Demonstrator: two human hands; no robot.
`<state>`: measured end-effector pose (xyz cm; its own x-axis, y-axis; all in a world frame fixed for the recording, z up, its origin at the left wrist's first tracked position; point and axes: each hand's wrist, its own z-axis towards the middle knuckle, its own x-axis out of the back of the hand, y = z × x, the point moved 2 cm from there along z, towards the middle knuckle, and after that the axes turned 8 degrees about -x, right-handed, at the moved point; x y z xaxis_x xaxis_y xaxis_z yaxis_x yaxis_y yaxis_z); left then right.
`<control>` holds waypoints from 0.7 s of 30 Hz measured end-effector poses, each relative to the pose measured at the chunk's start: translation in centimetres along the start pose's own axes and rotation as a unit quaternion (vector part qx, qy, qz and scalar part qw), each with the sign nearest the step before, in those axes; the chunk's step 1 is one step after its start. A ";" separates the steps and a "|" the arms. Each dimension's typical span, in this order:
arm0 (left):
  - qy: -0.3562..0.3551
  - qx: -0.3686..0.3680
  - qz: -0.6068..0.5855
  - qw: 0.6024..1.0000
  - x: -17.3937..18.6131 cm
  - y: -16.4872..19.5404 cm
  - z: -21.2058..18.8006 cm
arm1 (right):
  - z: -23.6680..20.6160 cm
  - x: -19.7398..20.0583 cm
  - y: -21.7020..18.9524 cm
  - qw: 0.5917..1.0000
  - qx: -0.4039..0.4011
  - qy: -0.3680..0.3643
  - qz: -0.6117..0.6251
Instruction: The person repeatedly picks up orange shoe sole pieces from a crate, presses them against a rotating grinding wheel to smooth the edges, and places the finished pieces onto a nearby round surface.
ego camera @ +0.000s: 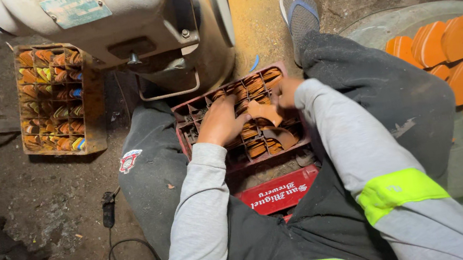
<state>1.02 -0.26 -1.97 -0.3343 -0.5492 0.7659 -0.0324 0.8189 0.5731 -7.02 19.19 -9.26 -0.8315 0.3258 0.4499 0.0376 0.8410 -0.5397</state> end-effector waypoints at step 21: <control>-0.036 -0.036 0.015 0.999 -1.9 -0.3 0.5 | -0.8 -5.7 -2.2 0.940 0.069 0.221 -0.250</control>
<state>1.18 0.58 -3.77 -0.4011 -0.5088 0.7617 0.0461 0.8193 0.5715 -1.93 15.79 -10.04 -0.4138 0.0773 0.9071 -0.3939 0.8831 -0.2550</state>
